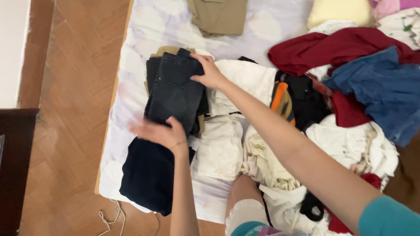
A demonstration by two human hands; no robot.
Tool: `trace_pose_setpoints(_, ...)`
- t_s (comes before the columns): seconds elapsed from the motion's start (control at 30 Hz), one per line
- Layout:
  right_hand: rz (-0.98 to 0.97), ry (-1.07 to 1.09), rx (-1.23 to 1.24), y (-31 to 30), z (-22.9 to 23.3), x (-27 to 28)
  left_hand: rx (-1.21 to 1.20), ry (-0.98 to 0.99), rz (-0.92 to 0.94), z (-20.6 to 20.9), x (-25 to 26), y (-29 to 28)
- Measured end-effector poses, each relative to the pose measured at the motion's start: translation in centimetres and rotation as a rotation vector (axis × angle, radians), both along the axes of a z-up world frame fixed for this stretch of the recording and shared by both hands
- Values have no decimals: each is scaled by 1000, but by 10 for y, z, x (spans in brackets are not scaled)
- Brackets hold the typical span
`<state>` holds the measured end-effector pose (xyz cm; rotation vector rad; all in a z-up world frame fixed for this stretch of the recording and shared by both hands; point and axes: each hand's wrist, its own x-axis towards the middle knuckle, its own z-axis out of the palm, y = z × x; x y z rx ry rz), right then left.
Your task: The person folds various garments on a bed, including dark shorts, white tops, and a black pleated skirt. They smooth each item, fold it neatly, and place it into a growing stack.
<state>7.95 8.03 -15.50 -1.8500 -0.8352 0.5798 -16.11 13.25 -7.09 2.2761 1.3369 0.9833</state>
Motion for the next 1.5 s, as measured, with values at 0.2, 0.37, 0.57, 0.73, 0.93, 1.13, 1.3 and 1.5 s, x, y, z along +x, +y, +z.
trace_pose_setpoints(0.2, -91, -130, 108, -14, -49, -14, 80, 393, -428, -8, 67, 8)
trace_pose_setpoints(0.37, 0, 340, 92, -51, -24, -31, 216, 535, -378, -24, 79, 7)
trace_pose_setpoints(0.57, -1, 484, 266, -183, 10, -50, 113, 542, -424, -49, 60, 36)
trace_pose_setpoints(0.73, -473, -9, -53, -401, 45, -77, 130, 571, -475, -50, 63, 42)
trace_pose_setpoints(0.93, -869, -729, -894, -591, 27, -143, 178, 523, -613, -30, 123, -27)
trace_pose_setpoints(1.13, -1209, -179, -1060, -628, -12, -123, 101, 420, -1045, -31, 194, -195)
trace_pose_setpoints(1.3, -1078, -224, -515, -643, 75, -155, 156, 252, -1413, -30, 179, -324)
trace_pose_setpoints(1.5, -943, -222, -327, -602, 173, -225, -292, 320, -1870, 15, 119, -423)
